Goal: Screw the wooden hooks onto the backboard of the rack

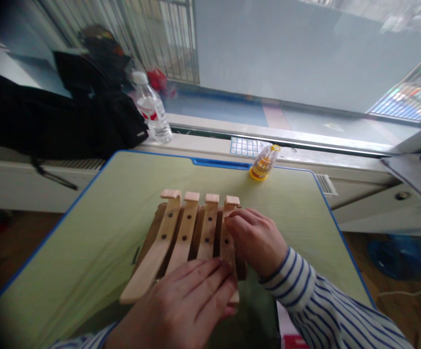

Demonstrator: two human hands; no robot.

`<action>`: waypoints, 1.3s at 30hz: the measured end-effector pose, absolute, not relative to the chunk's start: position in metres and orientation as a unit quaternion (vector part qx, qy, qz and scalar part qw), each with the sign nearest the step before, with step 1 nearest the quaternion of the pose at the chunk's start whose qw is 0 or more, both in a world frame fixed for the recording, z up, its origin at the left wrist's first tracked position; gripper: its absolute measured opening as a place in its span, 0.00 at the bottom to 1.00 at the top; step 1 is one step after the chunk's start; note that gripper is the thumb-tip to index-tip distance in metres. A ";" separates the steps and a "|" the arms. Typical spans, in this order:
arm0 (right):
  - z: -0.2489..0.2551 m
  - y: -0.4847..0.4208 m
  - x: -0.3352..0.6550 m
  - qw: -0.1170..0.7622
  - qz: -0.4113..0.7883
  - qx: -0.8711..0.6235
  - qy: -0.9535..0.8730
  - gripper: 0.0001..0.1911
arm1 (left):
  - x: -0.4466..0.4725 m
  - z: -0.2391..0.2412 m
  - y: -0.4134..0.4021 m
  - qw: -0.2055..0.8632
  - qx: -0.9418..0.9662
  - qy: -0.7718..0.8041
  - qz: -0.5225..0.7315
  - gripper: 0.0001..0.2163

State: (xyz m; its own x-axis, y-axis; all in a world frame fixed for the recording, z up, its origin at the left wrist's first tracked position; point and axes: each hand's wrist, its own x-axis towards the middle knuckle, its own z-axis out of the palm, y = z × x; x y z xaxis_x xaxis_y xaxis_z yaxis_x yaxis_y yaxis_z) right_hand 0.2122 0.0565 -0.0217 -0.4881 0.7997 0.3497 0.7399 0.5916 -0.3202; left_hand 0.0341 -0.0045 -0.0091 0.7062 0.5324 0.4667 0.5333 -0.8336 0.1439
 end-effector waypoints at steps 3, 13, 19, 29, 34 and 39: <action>-0.023 0.055 0.212 0.244 0.067 -0.451 -0.856 0.07 | 0.033 -0.008 -0.004 -0.001 -0.922 -0.290 -0.257 0.11; -0.028 0.056 0.214 0.259 0.061 -0.447 -0.854 0.07 | 0.034 -0.010 -0.004 0.009 -0.925 -0.284 -0.251 0.11; -0.029 0.054 0.214 0.264 0.066 -0.450 -0.851 0.08 | 0.034 -0.008 -0.003 0.004 -0.920 -0.285 -0.268 0.11; -0.031 0.056 0.214 0.263 0.083 -0.452 -0.848 0.07 | 0.036 -0.006 -0.004 -0.013 -0.922 -0.294 -0.252 0.11; -0.033 0.054 0.214 0.273 0.080 -0.461 -0.841 0.07 | 0.037 -0.005 -0.004 -0.014 -0.922 -0.291 -0.256 0.12; -0.035 0.054 0.213 0.277 0.073 -0.468 -0.836 0.07 | 0.035 -0.006 -0.004 -0.019 -0.923 -0.290 -0.254 0.12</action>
State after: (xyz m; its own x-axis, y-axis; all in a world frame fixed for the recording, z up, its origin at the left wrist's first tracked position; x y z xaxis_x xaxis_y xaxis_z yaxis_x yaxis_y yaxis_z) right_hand 0.2135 0.0537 -0.0349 -0.4076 0.8229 0.3959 0.7423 0.5511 -0.3811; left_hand 0.0352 -0.0038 -0.0057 0.7029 0.5448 0.4573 0.5258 -0.8310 0.1818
